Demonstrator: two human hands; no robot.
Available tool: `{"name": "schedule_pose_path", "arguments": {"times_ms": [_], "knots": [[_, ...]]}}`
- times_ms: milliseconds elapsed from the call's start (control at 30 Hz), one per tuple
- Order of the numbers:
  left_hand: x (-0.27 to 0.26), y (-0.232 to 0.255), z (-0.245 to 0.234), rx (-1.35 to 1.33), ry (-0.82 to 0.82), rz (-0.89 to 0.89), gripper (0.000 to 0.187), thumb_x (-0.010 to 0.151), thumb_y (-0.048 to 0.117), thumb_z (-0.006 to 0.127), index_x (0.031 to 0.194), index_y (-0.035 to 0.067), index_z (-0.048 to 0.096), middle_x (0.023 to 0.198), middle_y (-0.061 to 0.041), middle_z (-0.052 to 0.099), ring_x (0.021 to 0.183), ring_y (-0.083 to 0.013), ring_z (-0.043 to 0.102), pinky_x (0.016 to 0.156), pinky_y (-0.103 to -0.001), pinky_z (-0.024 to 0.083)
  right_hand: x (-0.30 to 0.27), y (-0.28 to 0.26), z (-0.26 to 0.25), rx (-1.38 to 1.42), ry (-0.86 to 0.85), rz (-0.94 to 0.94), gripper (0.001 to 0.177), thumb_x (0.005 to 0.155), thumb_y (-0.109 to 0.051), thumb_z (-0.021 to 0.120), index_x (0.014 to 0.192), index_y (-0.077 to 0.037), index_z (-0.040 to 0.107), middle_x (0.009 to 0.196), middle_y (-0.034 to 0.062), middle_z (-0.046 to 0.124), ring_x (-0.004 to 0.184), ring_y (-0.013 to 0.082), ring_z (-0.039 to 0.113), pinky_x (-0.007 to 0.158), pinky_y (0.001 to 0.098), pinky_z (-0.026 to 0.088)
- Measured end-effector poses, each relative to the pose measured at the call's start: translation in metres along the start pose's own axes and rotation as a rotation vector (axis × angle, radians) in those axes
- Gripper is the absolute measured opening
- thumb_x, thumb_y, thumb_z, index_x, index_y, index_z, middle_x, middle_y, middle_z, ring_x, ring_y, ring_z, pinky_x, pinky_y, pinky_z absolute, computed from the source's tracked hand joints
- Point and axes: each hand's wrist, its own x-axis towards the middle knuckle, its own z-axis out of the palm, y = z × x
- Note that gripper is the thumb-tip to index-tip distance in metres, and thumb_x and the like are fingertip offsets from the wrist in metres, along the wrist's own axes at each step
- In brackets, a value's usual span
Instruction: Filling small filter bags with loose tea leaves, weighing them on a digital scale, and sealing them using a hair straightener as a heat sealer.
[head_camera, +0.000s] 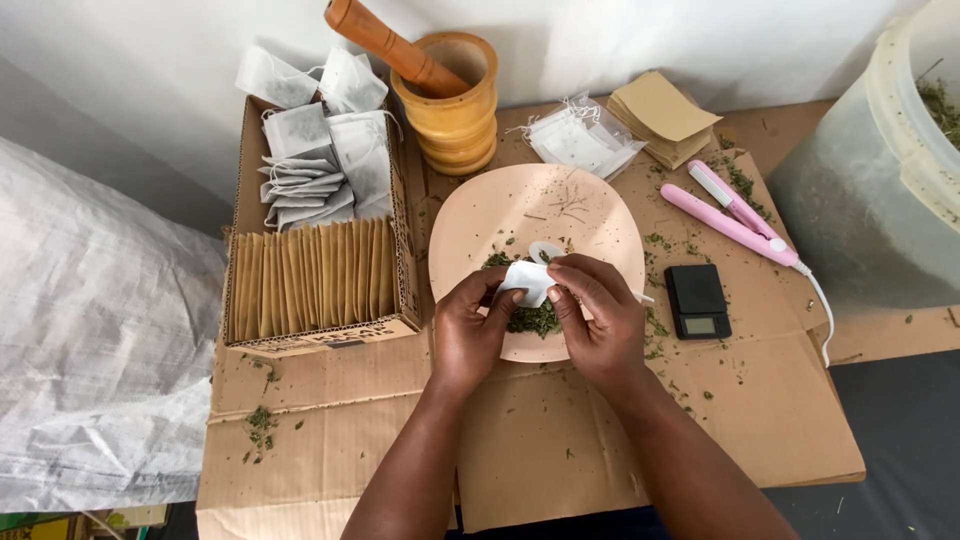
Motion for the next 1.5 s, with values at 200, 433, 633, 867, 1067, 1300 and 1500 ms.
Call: {"name": "schedule_pose_path", "arguments": {"times_ms": [200, 433, 633, 867, 1067, 1300, 1500], "knots": [[0.001, -0.018, 0.0, 0.008, 0.044, 0.018, 0.021, 0.085, -0.001, 0.077, 0.105, -0.002, 0.074, 0.085, -0.022, 0.075, 0.078, -0.0295, 0.074, 0.067, -0.042, 0.061, 0.003, -0.001, -0.008, -0.031, 0.04, 0.007, 0.024, 0.092, 0.0, 0.07, 0.116, -0.003, 0.072, 0.109, 0.02, 0.069, 0.088, 0.0361, 0.072, 0.071, 0.0453, 0.059], [0.001, -0.049, 0.001, -0.009, 0.084, 0.008, 0.026, 0.083, -0.005, 0.078, 0.108, -0.002, 0.073, 0.087, -0.021, 0.074, 0.079, -0.0243, 0.071, 0.068, -0.037, 0.059, 0.002, 0.018, -0.087, -0.246, 0.071, -0.039, 0.022, 0.091, -0.004, 0.073, 0.113, -0.003, 0.074, 0.113, 0.0214, 0.068, 0.098, 0.0395, 0.071, 0.08, 0.0474, 0.058], [0.001, -0.027, -0.001, -0.015, 0.078, 0.006, 0.024, 0.086, -0.007, 0.075, 0.11, -0.002, 0.072, 0.089, -0.018, 0.074, 0.083, -0.0201, 0.069, 0.071, -0.036, 0.059, -0.038, 0.036, -0.148, -0.611, -0.042, 0.094, 0.024, 0.095, -0.009, 0.073, 0.118, -0.004, 0.072, 0.121, 0.0189, 0.065, 0.112, 0.0422, 0.062, 0.096, 0.0531, 0.051], [-0.003, -0.031, -0.001, -0.017, 0.08, 0.054, 0.024, 0.089, -0.008, 0.073, 0.113, -0.006, 0.069, 0.092, -0.021, 0.072, 0.087, -0.0252, 0.07, 0.072, -0.038, 0.059, -0.067, 0.03, -0.163, -0.653, -0.148, 0.401, 0.028, 0.094, -0.019, 0.071, 0.119, -0.008, 0.07, 0.129, 0.0195, 0.061, 0.116, 0.0454, 0.061, 0.096, 0.0574, 0.049], [-0.003, -0.039, -0.003, -0.004, 0.078, 0.041, 0.023, 0.088, -0.009, 0.073, 0.111, -0.006, 0.069, 0.091, -0.02, 0.072, 0.088, -0.0221, 0.068, 0.071, -0.037, 0.059, -0.069, 0.038, -0.161, -0.723, -0.209, 0.44, 0.029, 0.093, -0.023, 0.07, 0.121, -0.013, 0.071, 0.13, 0.0147, 0.062, 0.119, 0.0373, 0.062, 0.099, 0.0518, 0.048], [-0.003, -0.046, -0.001, -0.041, 0.075, 0.043, 0.023, 0.088, -0.008, 0.073, 0.11, -0.003, 0.069, 0.091, -0.017, 0.071, 0.089, -0.0199, 0.068, 0.071, -0.033, 0.059, -0.071, 0.043, -0.16, -0.758, -0.237, 0.454, 0.026, 0.097, -0.027, 0.066, 0.119, -0.015, 0.072, 0.128, 0.0123, 0.063, 0.121, 0.0347, 0.061, 0.097, 0.0491, 0.048], [-0.003, -0.043, -0.003, -0.032, 0.063, 0.03, 0.022, 0.09, -0.007, 0.072, 0.111, -0.003, 0.069, 0.091, -0.018, 0.072, 0.089, -0.0199, 0.067, 0.072, -0.035, 0.058, -0.065, 0.027, -0.159, -0.656, -0.128, 0.477, 0.028, 0.094, -0.018, 0.068, 0.12, -0.009, 0.07, 0.13, 0.0179, 0.062, 0.116, 0.043, 0.063, 0.091, 0.0561, 0.051]]}}
